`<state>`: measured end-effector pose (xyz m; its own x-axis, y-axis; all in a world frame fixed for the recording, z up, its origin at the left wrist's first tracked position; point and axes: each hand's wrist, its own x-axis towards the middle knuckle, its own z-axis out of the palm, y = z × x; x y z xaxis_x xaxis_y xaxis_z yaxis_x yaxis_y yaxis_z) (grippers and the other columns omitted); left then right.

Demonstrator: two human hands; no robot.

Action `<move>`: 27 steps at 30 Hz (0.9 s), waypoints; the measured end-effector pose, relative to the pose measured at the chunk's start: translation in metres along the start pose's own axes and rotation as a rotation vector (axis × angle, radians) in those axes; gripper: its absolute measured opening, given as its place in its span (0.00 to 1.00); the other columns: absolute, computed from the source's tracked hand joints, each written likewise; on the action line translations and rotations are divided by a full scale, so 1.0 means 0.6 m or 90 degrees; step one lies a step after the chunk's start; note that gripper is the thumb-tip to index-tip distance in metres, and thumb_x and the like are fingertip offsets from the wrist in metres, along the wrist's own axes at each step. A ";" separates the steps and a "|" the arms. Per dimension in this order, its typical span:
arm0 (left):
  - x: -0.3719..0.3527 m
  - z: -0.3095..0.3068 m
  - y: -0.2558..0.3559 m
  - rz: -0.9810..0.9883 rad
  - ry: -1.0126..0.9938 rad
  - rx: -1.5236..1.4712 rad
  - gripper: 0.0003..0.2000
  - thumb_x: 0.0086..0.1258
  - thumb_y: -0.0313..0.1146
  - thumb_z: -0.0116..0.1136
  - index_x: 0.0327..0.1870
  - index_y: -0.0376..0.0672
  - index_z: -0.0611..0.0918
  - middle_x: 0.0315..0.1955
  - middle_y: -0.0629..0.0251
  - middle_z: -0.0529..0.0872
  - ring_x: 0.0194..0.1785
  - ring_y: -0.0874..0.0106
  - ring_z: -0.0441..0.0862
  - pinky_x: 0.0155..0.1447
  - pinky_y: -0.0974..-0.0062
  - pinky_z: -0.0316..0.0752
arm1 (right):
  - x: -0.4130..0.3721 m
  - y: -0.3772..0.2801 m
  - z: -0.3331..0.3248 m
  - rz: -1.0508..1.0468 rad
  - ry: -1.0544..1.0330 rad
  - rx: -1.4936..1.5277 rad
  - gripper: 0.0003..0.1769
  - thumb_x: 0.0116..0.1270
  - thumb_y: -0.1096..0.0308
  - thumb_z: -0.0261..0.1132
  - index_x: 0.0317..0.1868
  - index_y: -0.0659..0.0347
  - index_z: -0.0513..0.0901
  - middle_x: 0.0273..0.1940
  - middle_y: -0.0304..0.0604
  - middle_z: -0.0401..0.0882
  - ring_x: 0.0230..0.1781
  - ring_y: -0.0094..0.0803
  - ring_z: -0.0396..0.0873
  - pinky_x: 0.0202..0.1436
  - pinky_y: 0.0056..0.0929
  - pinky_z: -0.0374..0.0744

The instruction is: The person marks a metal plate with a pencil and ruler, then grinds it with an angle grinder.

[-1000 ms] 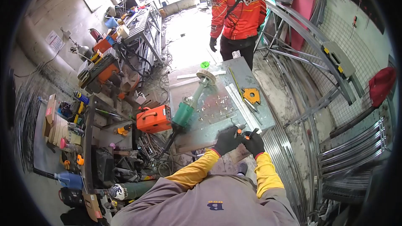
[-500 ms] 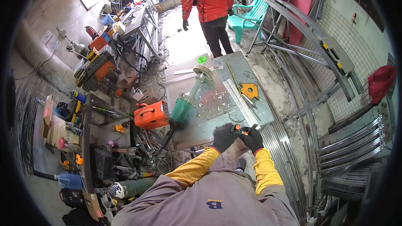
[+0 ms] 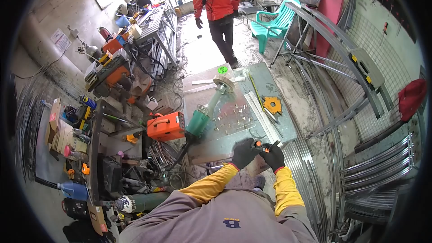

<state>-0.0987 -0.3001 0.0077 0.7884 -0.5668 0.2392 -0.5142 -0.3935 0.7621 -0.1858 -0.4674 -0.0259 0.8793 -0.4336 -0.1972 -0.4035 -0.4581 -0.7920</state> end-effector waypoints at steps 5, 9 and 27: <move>0.002 -0.006 0.024 -0.042 0.046 0.026 0.18 0.62 0.46 0.76 0.43 0.44 0.83 0.36 0.55 0.85 0.41 0.52 0.86 0.44 0.55 0.79 | 0.008 0.023 0.011 -0.014 0.007 -0.013 0.27 0.58 0.53 0.77 0.55 0.59 0.91 0.36 0.49 0.92 0.39 0.44 0.91 0.45 0.39 0.84; -0.018 -0.001 -0.013 0.050 -0.015 0.110 0.23 0.64 0.45 0.73 0.57 0.45 0.84 0.50 0.54 0.87 0.59 0.51 0.83 0.63 0.52 0.75 | -0.003 -0.004 -0.001 0.028 -0.022 0.042 0.27 0.59 0.52 0.78 0.54 0.59 0.91 0.35 0.47 0.92 0.38 0.42 0.91 0.44 0.38 0.84; -0.047 -0.017 -0.048 0.169 0.021 0.238 0.25 0.66 0.40 0.70 0.65 0.49 0.84 0.67 0.57 0.81 0.73 0.52 0.73 0.79 0.49 0.63 | -0.072 0.013 0.092 -0.216 0.205 0.084 0.23 0.65 0.68 0.73 0.62 0.58 0.88 0.33 0.44 0.89 0.29 0.32 0.86 0.35 0.34 0.82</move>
<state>-0.1026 -0.2651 -0.0149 0.6201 -0.6627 0.4200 -0.7816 -0.4751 0.4042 -0.2130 -0.4096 -0.0554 0.8239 -0.5049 0.2574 -0.0542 -0.5223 -0.8511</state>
